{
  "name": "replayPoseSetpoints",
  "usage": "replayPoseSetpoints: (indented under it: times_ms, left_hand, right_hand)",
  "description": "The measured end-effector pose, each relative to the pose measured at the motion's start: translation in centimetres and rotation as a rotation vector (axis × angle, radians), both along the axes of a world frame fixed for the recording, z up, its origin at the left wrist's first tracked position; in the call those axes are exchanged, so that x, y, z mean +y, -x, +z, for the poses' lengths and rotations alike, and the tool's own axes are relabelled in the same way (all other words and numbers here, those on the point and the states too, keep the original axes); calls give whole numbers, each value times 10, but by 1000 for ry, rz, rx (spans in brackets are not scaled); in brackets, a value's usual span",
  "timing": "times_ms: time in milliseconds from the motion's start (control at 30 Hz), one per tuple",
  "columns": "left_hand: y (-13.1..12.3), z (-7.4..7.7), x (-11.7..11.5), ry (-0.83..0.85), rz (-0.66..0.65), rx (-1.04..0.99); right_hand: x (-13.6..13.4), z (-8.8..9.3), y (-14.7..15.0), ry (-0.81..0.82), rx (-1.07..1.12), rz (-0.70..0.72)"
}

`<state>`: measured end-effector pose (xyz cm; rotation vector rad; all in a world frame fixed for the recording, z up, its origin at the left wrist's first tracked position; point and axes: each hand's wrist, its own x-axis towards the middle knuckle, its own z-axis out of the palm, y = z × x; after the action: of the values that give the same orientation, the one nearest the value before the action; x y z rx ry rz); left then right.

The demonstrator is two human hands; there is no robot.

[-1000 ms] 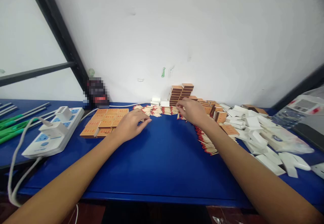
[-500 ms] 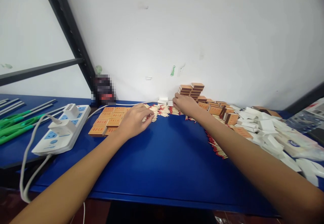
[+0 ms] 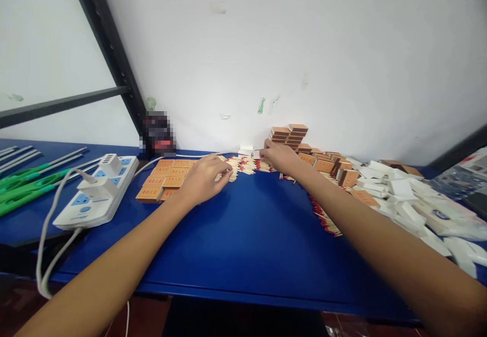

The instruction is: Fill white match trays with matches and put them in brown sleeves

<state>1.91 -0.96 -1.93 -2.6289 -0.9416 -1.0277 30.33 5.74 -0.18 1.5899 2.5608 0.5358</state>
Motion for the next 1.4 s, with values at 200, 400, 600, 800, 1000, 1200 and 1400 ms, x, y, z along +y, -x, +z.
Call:
replayPoseSetpoints:
  times_ms: [200, 400, 600, 800, 1000, 1200, 1400]
  left_hand:
    - [0, -1, 0, 10, 18, -17]
    - [8, 7, 4, -8, 66, -9]
    - [21, 19, 12, 81, 44, 8]
    - [34, 25, 17, 185, 118, -76]
    - [51, 22, 31, 37, 316, -65]
    - [48, 18, 32, 9, 321, -28]
    - [41, 16, 29, 16, 273, 2]
  right_hand:
    - [-2, 0, -1, -57, -42, 0]
    - [-45, 19, 24, -153, 27, 71]
    - [-82, 38, 80, -109, 105, 217]
    - [-79, 27, 99, -145, 326, 242]
    - [-68, -20, 106, 107, 620, 356]
    - [-55, -34, 117, 173, 579, 349]
    - [-63, -24, 112, 260, 519, 289]
